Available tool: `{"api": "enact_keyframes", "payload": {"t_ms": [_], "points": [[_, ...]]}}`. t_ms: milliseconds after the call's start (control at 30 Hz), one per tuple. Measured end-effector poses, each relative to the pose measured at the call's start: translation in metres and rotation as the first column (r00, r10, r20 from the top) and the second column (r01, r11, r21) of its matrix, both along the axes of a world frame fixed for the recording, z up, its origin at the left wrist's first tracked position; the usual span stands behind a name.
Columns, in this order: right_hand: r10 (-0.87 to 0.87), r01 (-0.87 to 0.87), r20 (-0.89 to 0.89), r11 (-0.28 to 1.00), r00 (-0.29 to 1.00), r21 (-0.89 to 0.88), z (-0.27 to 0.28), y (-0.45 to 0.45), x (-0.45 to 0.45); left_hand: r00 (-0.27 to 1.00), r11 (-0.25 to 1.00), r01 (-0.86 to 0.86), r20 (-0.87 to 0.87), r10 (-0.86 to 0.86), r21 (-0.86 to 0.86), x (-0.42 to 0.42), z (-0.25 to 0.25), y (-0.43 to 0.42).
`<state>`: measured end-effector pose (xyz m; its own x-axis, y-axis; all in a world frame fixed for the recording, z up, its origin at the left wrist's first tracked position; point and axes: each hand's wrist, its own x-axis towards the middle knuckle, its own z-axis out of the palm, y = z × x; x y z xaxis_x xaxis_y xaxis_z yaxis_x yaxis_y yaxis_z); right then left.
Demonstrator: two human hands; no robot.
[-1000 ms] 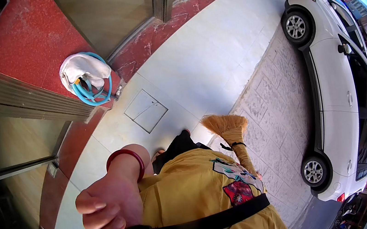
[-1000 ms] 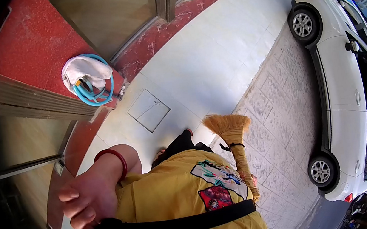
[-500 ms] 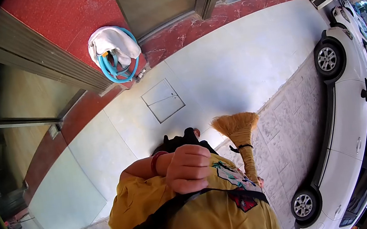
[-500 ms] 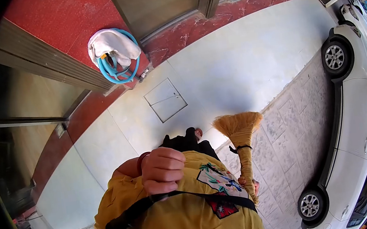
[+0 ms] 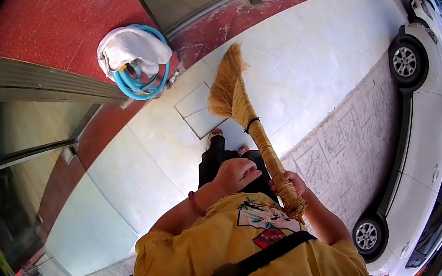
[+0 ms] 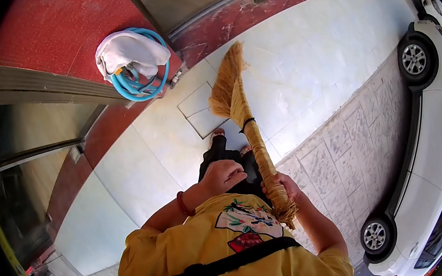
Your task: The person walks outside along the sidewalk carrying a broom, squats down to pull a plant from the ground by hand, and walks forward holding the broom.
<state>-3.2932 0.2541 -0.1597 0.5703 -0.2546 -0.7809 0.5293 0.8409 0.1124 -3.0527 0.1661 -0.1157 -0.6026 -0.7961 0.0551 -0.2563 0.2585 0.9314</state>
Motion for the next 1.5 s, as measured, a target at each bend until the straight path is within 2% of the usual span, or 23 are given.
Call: {"api": "enact_keyframes", "payload": {"t_ms": [33, 100, 133, 167, 200, 267, 333, 400, 433, 500, 567, 700, 733, 767, 833, 867, 900, 1033, 1067, 1167, 1267, 1367, 1500], "points": [[0.029, -0.029, 0.018, 0.999, 0.999, -0.026, -0.013, -0.022, 0.011, 1.0, 1.0, 0.009, 0.002, -0.009, -0.002, 0.005, -0.017, 0.0], [0.015, -0.018, -0.068, 0.999, 0.998, -0.037, -0.018, -0.074, 0.052, 0.94, 0.991, 0.089, 0.337, -0.052, -0.097, 0.017, -0.049, 0.001], [0.071, -0.084, -0.092, 0.986, 0.993, -0.147, -0.035, -0.096, 0.067, 0.938, 0.99, 0.102, 0.34, -0.064, -0.096, 0.023, -0.063, 0.003], [0.122, -0.15, -0.121, 0.956, 0.985, -0.254, -0.054, -0.116, 0.079, 0.863, 0.98, 0.201, 0.475, -0.173, -0.01, 0.032, -0.076, 0.004], [0.108, -0.134, -0.115, 0.958, 0.988, -0.255, -0.063, -0.136, 0.088, 0.757, 0.954, 0.285, 0.591, -0.281, 0.089, 0.042, -0.089, 0.004], [0.054, -0.099, -0.19, 0.966, 0.98, -0.239, -0.075, -0.163, 0.099, 0.694, 0.93, 0.328, 0.626, -0.357, 0.166, 0.069, -0.114, 0.007], [-0.033, -0.003, -0.14, 0.968, 0.99, -0.249, -0.073, -0.165, 0.082, 0.625, 0.896, 0.37, 0.648, -0.435, 0.244, 0.097, -0.132, 0.002], [-0.146, 0.119, -0.09, 0.96, 0.985, -0.254, -0.078, -0.144, 0.05, 0.534, 0.879, 0.247, 0.699, -0.475, 0.409, 0.122, -0.144, -0.005], [-0.191, 0.164, -0.084, 0.952, 0.978, -0.258, -0.084, -0.123, 0.032, 0.533, 0.874, 0.263, 0.694, -0.484, 0.408, 0.133, -0.145, -0.012], [-0.361, 0.321, -0.161, 0.92, 0.919, -0.226, -0.073, -0.077, 0.009, 0.506, 0.85, 0.059, 0.718, -0.478, 0.524, 0.153, -0.147, -0.023], [-0.515, 0.497, -0.156, 0.856, 0.843, -0.141, -0.074, -0.026, -0.021, 0.47, 0.841, 0.031, 0.734, -0.49, 0.541, 0.17, -0.154, -0.035], [-0.619, 0.603, -0.165, 0.785, 0.768, -0.144, -0.066, 0.024, -0.061, 0.516, 0.87, -0.007, 0.747, -0.419, 0.493, 0.186, -0.172, -0.06], [-0.638, 0.622, -0.197, 0.77, 0.745, -0.143, -0.061, 0.027, -0.063, 0.565, 0.87, -0.062, 0.736, -0.374, 0.489, 0.178, -0.158, -0.07], [-0.665, 0.646, -0.203, 0.746, 0.719, -0.159, -0.061, 0.024, -0.064, 0.562, 0.875, -0.024, 0.73, -0.388, 0.483, 0.175, -0.166, -0.076], [-0.625, 0.58, -0.35, 0.78, 0.698, -0.235, -0.047, -0.018, -0.058, 0.639, 0.879, -0.103, 0.708, -0.301, 0.466, 0.172, -0.188, -0.084], [-0.634, 0.582, -0.329, 0.773, 0.7, -0.252, -0.036, -0.039, -0.055, 0.691, 0.839, -0.164, 0.668, -0.278, 0.519, 0.165, -0.189, -0.091], [-0.642, 0.582, -0.305, 0.767, 0.704, -0.271, -0.029, -0.055, -0.052, 0.663, 0.835, -0.16, 0.684, -0.305, 0.527, 0.156, -0.191, -0.1], [-0.728, 0.646, -0.094, 0.653, 0.679, -0.396, -0.04, -0.092, -0.063, 0.655, 0.852, -0.073, 0.67, -0.351, 0.518, 0.116, -0.198, -0.134], [-0.751, 0.681, -0.101, 0.64, 0.653, -0.356, -0.037, -0.104, -0.065, 0.64, 0.86, -0.053, 0.679, -0.361, 0.508, 0.105, -0.204, -0.143], [-0.618, 0.575, -0.02, 0.743, 0.786, -0.343, -0.053, -0.152, -0.085, 0.583, 0.878, 0.055, 0.699, -0.414, 0.475, 0.059, -0.203, -0.179], [-0.548, 0.513, 0.031, 0.76, 0.836, -0.398, -0.049, -0.238, -0.115, 0.514, 0.887, 0.127, 0.736, -0.441, 0.443, 0.015, -0.215, -0.224], [-0.466, 0.442, 0.033, 0.81, 0.884, -0.386, -0.098, -0.311, -0.162, 0.589, 0.832, -0.035, 0.684, -0.43, 0.553, -0.034, -0.201, -0.266], [-0.372, 0.36, 0.052, 0.842, 0.927, -0.401, -0.121, -0.366, -0.225, 0.67, 0.796, -0.087, 0.626, -0.398, 0.599, -0.112, -0.177, -0.319]]}}
